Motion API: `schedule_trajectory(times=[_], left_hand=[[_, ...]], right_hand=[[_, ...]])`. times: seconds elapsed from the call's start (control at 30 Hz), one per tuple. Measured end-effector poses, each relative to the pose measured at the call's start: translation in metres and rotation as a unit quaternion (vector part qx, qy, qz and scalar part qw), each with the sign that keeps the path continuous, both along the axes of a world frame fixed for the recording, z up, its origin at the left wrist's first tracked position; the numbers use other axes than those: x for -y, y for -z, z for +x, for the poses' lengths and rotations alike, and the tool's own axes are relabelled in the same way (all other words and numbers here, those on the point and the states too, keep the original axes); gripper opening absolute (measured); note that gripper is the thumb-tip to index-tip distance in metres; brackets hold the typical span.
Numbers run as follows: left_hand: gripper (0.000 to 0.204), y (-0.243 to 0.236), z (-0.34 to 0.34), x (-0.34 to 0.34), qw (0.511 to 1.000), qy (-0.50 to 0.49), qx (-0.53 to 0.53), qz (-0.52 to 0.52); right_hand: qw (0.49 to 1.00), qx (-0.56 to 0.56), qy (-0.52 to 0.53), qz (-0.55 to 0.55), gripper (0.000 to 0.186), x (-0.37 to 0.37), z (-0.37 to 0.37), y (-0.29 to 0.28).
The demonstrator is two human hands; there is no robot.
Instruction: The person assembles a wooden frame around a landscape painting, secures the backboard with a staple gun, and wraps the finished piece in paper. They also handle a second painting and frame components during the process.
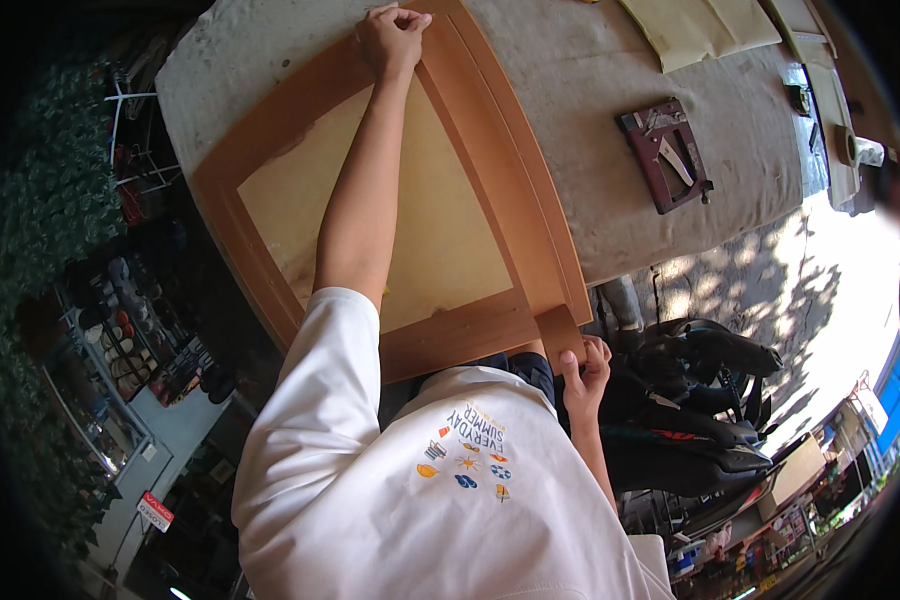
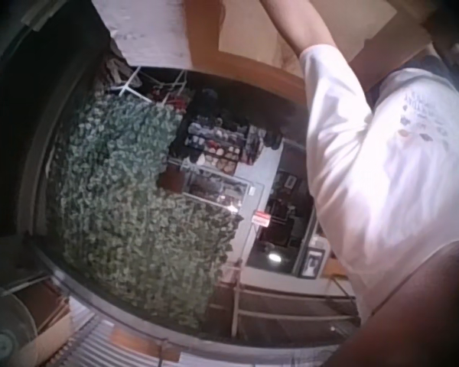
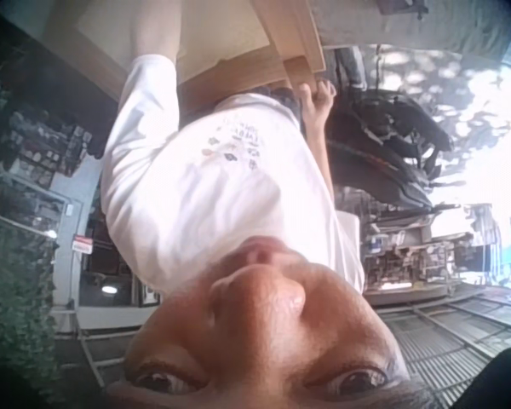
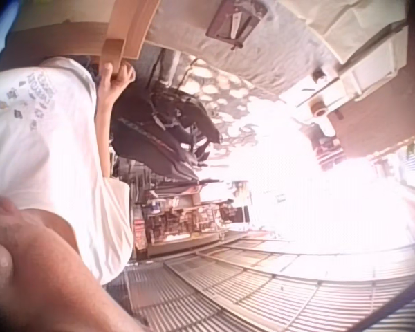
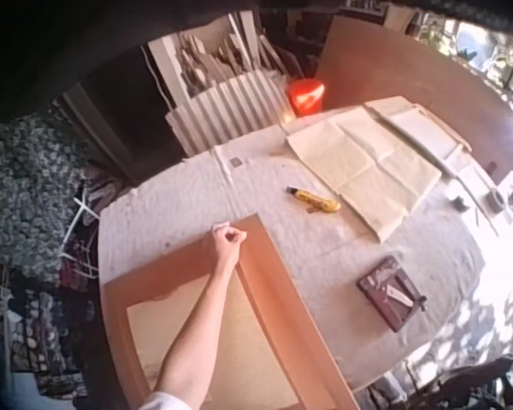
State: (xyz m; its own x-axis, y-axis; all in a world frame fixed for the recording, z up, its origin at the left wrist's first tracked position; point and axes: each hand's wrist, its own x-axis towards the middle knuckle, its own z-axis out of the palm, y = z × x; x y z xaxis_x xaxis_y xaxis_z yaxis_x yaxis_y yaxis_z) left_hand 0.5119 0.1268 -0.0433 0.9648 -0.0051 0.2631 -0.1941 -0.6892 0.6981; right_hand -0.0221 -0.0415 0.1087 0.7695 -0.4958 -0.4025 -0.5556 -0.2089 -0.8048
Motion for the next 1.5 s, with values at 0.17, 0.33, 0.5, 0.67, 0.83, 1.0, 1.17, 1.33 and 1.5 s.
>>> schedule_trajectory(times=[0.17, 0.33, 0.5, 0.67, 0.83, 1.0, 1.17, 1.33, 1.5], left_hand=[[0.049, -0.044, -0.033, 0.017, 0.989, -0.133, 0.033, 0.047], [0.045, -0.043, -0.044, -0.004, 0.945, 0.276, 0.168, 0.045], [0.073, -0.029, -0.036, -0.01, 0.939, 0.325, 0.034, 0.106], [0.055, -0.023, -0.037, -0.018, 0.931, 0.316, 0.046, 0.175], [0.054, -0.023, -0.03, -0.016, 0.931, 0.317, 0.048, 0.175], [0.055, -0.021, -0.031, -0.018, 0.927, 0.325, 0.063, 0.177], [0.056, -0.024, -0.032, -0.016, 0.932, 0.317, 0.054, 0.17], [0.056, -0.028, -0.035, -0.014, 0.935, 0.311, 0.043, 0.166], [0.059, -0.039, -0.042, -0.009, 0.932, 0.289, 0.042, 0.213]], right_hand=[[0.999, -0.004, -0.023, -0.022, 0.036, -0.001, 0.0, 0.006], [0.997, -0.012, -0.048, -0.059, 0.039, -0.004, -0.001, 0.02], [0.997, 0.004, -0.034, -0.073, 0.041, -0.005, -0.004, 0.015], [0.987, 0.026, -0.035, -0.157, 0.041, -0.01, -0.037, -0.006], [0.981, -0.055, -0.016, -0.184, 0.043, -0.005, -0.09, 0.047], [0.986, -0.057, 0.003, -0.156, 0.043, 0.004, -0.101, 0.07], [0.987, -0.058, 0.0, -0.148, 0.043, 0.007, -0.1, 0.076], [0.987, -0.08, -0.009, -0.136, 0.041, 0.009, -0.105, 0.086], [0.991, -0.063, -0.025, -0.117, 0.038, 0.01, -0.108, 0.107]])
